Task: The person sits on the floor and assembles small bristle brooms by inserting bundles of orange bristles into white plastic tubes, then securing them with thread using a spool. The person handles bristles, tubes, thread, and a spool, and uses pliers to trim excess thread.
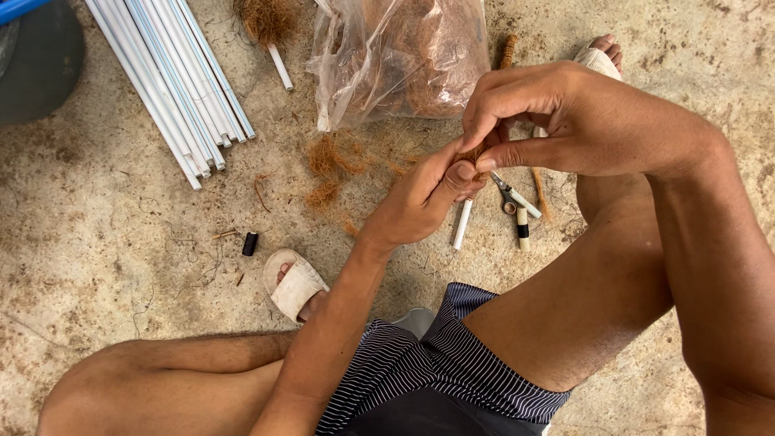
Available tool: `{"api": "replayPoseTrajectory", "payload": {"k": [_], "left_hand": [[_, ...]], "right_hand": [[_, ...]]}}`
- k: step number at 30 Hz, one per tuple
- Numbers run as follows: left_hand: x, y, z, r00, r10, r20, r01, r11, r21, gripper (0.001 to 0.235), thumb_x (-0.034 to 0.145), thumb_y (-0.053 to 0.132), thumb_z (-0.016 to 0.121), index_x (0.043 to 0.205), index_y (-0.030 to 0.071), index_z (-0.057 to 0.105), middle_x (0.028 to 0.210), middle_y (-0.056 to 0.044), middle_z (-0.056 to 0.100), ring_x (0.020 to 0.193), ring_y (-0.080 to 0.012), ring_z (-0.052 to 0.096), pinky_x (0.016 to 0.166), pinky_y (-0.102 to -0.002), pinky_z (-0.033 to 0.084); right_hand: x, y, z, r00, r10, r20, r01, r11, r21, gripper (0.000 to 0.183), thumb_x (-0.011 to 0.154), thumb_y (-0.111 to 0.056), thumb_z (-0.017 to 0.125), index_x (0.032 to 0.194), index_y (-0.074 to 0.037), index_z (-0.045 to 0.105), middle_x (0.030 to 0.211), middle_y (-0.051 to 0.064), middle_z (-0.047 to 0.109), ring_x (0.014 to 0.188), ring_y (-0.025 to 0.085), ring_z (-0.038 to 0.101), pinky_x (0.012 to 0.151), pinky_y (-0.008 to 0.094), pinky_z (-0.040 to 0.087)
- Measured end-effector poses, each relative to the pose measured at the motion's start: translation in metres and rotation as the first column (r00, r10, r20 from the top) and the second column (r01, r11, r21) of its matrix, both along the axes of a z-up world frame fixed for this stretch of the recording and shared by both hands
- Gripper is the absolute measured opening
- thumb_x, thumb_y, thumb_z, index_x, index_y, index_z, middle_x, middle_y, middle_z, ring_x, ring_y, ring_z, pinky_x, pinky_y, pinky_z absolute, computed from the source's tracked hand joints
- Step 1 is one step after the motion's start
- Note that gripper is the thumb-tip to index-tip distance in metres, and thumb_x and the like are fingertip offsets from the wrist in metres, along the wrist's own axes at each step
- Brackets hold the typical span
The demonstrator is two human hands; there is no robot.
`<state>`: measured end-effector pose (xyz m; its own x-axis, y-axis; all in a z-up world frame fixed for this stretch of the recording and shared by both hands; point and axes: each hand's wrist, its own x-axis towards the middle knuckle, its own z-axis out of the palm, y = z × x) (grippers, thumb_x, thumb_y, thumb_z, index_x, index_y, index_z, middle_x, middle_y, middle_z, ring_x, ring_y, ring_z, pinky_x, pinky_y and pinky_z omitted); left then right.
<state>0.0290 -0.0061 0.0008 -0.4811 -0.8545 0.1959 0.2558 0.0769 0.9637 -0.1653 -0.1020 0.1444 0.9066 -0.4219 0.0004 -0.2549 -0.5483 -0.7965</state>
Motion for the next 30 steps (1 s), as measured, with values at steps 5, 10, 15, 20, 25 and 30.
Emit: {"api": "replayPoseTrajectory", "payload": {"k": [5,10,15,20,25,30], "left_hand": [[0.001,-0.009,-0.004,0.983,0.165,0.086,-0.162,0.986,-0.034,0.067,0.111,0.054,0.032,0.145,-0.001,0.049,0.083,0.003,0.052,0.069,-0.0088,0.052,0.061,-0.027,0.052],[0.002,-0.013,-0.009,0.969,0.239,0.065,-0.236,0.971,-0.048,0.065,0.114,0.051,0.035,0.15,-0.003,0.041,0.083,0.001,0.059,0.07,-0.0101,0.059,0.063,-0.028,0.055],[0.001,-0.013,-0.012,0.973,0.215,0.081,-0.214,0.977,-0.018,0.063,0.114,0.054,0.031,0.128,-0.002,0.055,0.078,0.002,0.051,0.062,-0.0082,0.05,0.054,-0.025,0.046],[0.004,-0.011,-0.012,0.985,0.167,0.039,-0.166,0.986,-0.026,0.065,0.112,0.056,0.032,0.133,-0.002,0.052,0.08,0.002,0.048,0.063,-0.0065,0.046,0.055,-0.024,0.045],[0.006,-0.013,-0.014,0.988,0.153,-0.01,-0.153,0.987,-0.045,0.067,0.112,0.058,0.032,0.135,-0.003,0.05,0.081,0.002,0.051,0.065,-0.0071,0.049,0.057,-0.025,0.048],[0.006,-0.016,-0.016,0.986,0.166,-0.003,-0.166,0.985,-0.053,0.074,0.11,0.06,0.033,0.14,-0.006,0.045,0.081,0.0,0.05,0.065,-0.0082,0.049,0.057,-0.026,0.049]], "right_hand": [[-0.001,0.008,-0.007,0.978,-0.091,0.187,0.084,0.996,0.042,0.032,0.1,-0.015,0.063,0.132,-0.01,0.064,0.123,0.008,0.066,0.111,0.019,0.071,0.096,0.032,0.065],[0.007,0.023,-0.012,0.963,-0.22,0.156,0.236,0.967,-0.092,0.042,0.098,-0.016,0.069,0.139,-0.013,0.062,0.118,0.007,0.065,0.106,0.02,0.068,0.096,0.031,0.061],[0.012,0.029,-0.015,0.968,-0.164,0.189,0.208,0.948,-0.239,0.048,0.085,-0.011,0.077,0.132,-0.01,0.065,0.12,0.012,0.063,0.113,0.026,0.065,0.098,0.033,0.059],[0.012,0.016,-0.021,0.967,-0.193,0.168,0.225,0.954,-0.2,0.034,0.088,-0.005,0.079,0.121,-0.01,0.074,0.118,0.009,0.07,0.11,0.022,0.073,0.092,0.031,0.061],[0.013,0.005,-0.025,0.976,-0.137,0.171,0.173,0.961,-0.216,0.032,0.087,-0.003,0.08,0.118,-0.009,0.075,0.114,0.009,0.073,0.107,0.022,0.075,0.09,0.032,0.061],[0.014,0.0,-0.025,0.978,-0.097,0.186,0.139,0.964,-0.229,0.032,0.086,-0.002,0.079,0.117,-0.01,0.075,0.113,0.008,0.074,0.105,0.022,0.075,0.088,0.032,0.062]]}}
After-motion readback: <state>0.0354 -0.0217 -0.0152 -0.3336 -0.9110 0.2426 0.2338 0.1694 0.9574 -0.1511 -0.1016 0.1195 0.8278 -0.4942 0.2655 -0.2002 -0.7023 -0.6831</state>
